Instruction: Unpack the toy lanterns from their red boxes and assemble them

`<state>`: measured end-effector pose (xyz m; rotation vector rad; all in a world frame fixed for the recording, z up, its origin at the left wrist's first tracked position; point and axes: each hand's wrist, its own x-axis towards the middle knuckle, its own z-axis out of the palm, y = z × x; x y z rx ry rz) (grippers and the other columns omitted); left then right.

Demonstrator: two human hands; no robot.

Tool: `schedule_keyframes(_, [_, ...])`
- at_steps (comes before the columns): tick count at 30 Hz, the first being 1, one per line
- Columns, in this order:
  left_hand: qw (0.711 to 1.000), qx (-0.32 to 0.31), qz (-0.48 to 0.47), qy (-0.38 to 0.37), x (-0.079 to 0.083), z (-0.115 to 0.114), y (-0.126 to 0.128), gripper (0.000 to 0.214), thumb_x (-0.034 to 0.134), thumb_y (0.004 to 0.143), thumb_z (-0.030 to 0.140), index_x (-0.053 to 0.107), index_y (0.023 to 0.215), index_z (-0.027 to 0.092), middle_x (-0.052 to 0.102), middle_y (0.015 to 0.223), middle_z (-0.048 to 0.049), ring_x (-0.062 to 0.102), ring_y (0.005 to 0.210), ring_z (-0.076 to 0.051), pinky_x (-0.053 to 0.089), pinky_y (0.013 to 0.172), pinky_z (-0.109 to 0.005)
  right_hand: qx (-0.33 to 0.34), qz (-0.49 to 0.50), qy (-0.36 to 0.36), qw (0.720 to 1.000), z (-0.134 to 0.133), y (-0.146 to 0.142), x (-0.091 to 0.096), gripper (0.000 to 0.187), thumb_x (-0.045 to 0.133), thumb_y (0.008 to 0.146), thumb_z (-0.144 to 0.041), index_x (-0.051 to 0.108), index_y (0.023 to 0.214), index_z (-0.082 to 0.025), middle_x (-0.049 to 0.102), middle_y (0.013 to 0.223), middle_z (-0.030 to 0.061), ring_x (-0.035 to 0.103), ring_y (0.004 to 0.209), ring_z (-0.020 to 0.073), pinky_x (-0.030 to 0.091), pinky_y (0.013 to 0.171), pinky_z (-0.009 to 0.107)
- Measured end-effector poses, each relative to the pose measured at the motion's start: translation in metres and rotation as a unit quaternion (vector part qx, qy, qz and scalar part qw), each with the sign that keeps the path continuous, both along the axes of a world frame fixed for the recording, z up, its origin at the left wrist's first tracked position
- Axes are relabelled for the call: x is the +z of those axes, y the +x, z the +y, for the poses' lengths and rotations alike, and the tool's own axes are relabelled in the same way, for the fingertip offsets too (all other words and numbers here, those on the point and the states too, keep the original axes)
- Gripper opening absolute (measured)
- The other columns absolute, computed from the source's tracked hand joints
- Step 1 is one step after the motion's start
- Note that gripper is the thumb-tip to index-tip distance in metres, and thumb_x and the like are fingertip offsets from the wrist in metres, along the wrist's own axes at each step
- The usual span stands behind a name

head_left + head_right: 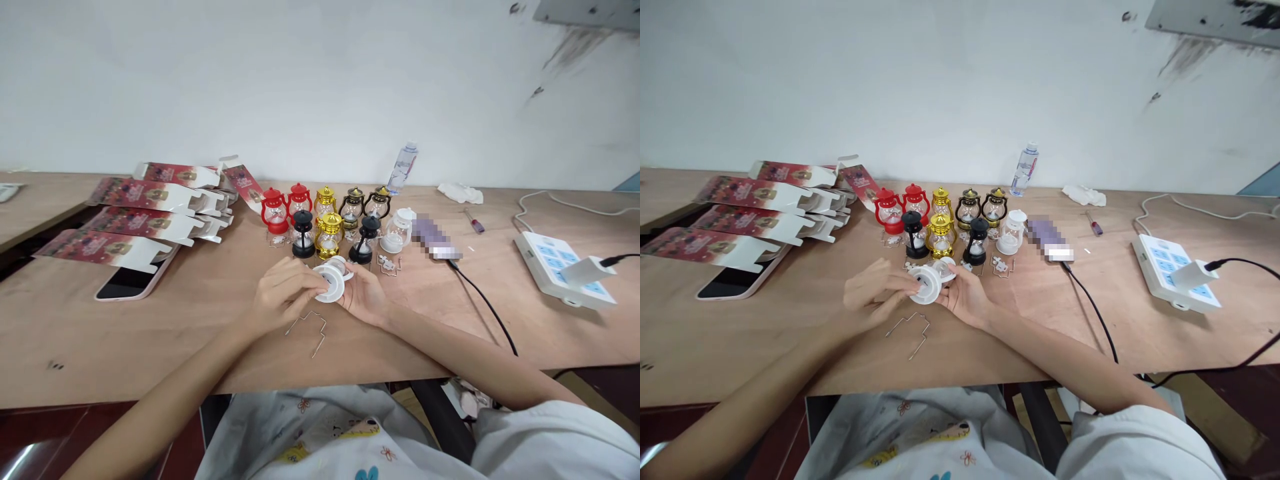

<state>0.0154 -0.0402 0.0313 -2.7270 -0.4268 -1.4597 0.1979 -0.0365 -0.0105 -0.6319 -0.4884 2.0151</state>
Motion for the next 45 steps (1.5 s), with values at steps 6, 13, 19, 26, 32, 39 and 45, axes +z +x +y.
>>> schedule_keyframes(6, [0.997,0.028,0.012,0.068,-0.01,0.008,-0.003,0.017,0.047,0.086,0.008,0.059,0.092,0.019,0.071,0.079,-0.0039,0.055,0.061,-0.011,0.033,0.055,-0.026,0.005,0.002,0.008,1.0,0.001,0.001,-0.003,0.012,0.047,0.085,-0.022,0.056,0.089,-0.016,0.067,0.072,0.0007,0.064,0.062,0.0104,0.056,0.059,0.02])
schedule_keyframes(13, [0.991,0.058,0.038,0.116,-0.013,0.012,-0.003,0.019,0.044,0.088,0.008,0.059,0.092,0.02,0.07,0.079,-0.0031,0.053,0.062,-0.011,0.032,0.056,-0.026,0.001,0.003,0.003,1.0,0.0,0.001,-0.002,0.014,0.046,0.086,-0.023,0.057,0.09,-0.016,0.067,0.074,0.0009,0.064,0.062,0.0099,0.056,0.059,0.019])
schedule_keyframes(19, [0.987,0.072,0.016,0.142,-0.016,0.012,-0.004,0.017,0.047,0.089,0.011,0.06,0.093,0.02,0.067,0.079,-0.003,0.053,0.064,-0.01,0.033,0.057,-0.025,-0.002,0.001,-0.01,1.0,0.0,0.0,0.0,0.014,0.045,0.085,-0.021,0.057,0.089,-0.016,0.067,0.073,0.0005,0.064,0.061,0.01,0.056,0.058,0.019])
schedule_keyframes(26, [0.981,0.092,0.033,0.168,-0.011,0.01,-0.005,0.015,0.049,0.09,0.013,0.062,0.094,0.021,0.066,0.078,-0.0026,0.052,0.065,-0.01,0.034,0.057,-0.025,0.004,-0.01,0.001,1.0,0.0,0.0,0.0,0.012,0.048,0.085,-0.023,0.057,0.088,-0.016,0.066,0.07,0.0007,0.064,0.061,0.0104,0.056,0.058,0.019])
schedule_keyframes(32, [0.98,0.103,0.027,0.168,-0.009,0.009,-0.004,0.016,0.048,0.091,0.016,0.063,0.094,0.023,0.066,0.077,-0.0014,0.054,0.066,-0.011,0.036,0.059,-0.025,0.002,0.0,-0.01,1.0,0.0,0.0,0.0,0.01,0.049,0.085,-0.022,0.057,0.088,-0.017,0.067,0.072,-0.0001,0.064,0.061,0.0103,0.056,0.058,0.02])
schedule_keyframes(39, [0.982,0.1,0.037,0.154,-0.013,0.01,-0.006,0.017,0.048,0.091,0.016,0.062,0.096,0.024,0.066,0.078,-0.0014,0.052,0.067,-0.011,0.034,0.059,-0.026,0.007,-0.005,0.005,1.0,0.0,0.001,-0.001,0.011,0.05,0.084,-0.023,0.057,0.089,-0.016,0.067,0.074,0.001,0.064,0.061,0.0104,0.056,0.058,0.019])
schedule_keyframes(45, [0.983,0.098,0.033,0.153,-0.016,0.012,-0.006,0.017,0.05,0.089,0.013,0.061,0.095,0.023,0.064,0.078,-0.0015,0.05,0.064,-0.011,0.032,0.058,-0.026,0.007,-0.012,0.009,1.0,-0.001,0.0,0.0,0.012,0.047,0.085,-0.022,0.057,0.09,-0.016,0.066,0.072,0.0006,0.063,0.062,0.0102,0.055,0.059,0.019])
